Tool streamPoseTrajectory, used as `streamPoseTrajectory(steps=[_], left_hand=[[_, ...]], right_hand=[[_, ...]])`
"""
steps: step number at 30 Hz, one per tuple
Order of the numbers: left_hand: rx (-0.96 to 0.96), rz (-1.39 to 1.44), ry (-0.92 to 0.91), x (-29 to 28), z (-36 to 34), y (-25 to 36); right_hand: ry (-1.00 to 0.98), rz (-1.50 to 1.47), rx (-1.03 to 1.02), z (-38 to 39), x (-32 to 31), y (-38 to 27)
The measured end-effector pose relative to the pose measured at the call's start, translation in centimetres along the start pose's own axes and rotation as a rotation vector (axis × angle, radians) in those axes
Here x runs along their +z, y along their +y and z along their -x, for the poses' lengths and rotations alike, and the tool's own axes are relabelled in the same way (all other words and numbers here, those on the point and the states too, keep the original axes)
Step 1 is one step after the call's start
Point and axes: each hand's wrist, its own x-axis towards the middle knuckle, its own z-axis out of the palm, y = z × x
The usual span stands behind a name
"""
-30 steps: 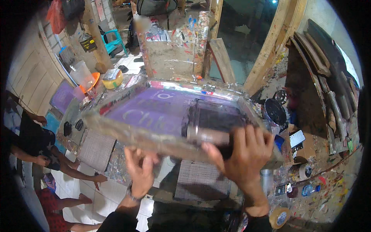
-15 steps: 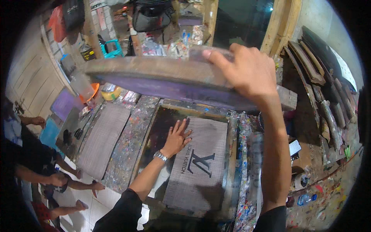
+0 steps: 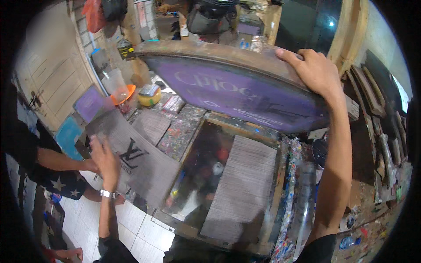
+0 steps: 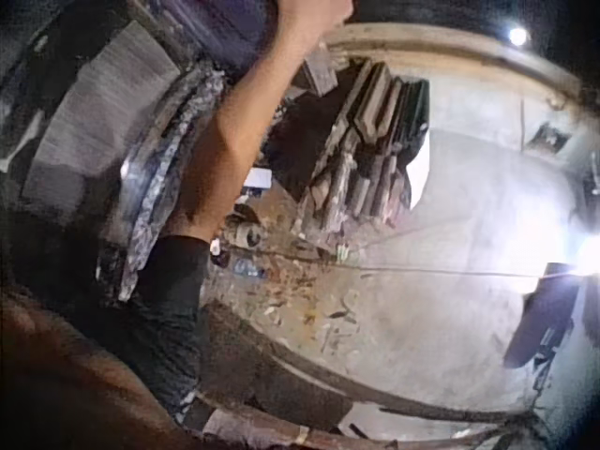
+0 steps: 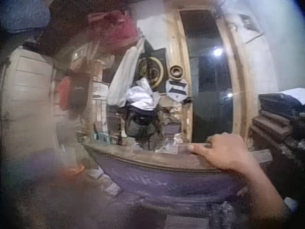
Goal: The person performs screen printing on fabric pieces by placing each cloth under the screen, applying ink with a squeegee, and then lifting the screen to remove the printed item.
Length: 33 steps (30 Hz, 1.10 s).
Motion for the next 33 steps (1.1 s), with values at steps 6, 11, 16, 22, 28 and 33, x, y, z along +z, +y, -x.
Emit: streamPoseTrajectory(steps=[6, 11, 16, 22, 28, 33], left_hand=[[1.153, 0.733, -0.713, -9.3, 15.5, 15.0], [1.186, 0.667, -0.849, -9.5, 19.6, 15.7], [1.177, 0.791, -0.803, -9.1, 20.2, 16.6], [1.116, 0.813, -0.797, -8.7, 20.9, 15.3], [0.982, 1.202, -0.802, -9.9, 18.2, 16.0], [-0.277, 2.161, -0.826, -14.4, 11.6, 16.7]], right_hand=[[-0.003, -0.037, -0.023, -1.5, -0.4, 1.5], [-0.083, -0.024, 0.013, -2.9, 0.2, 0.2], [-0.085, -0.013, 0.08, -3.0, -1.1, 1.4], [-0.034, -0.043, 0.006, 0.6, 0.4, -1.5], [0.185, -0.025, -0.102, 9.5, -0.6, -2.5], [0.187, -0.085, -0.259, 23.2, 5.9, -4.0]])
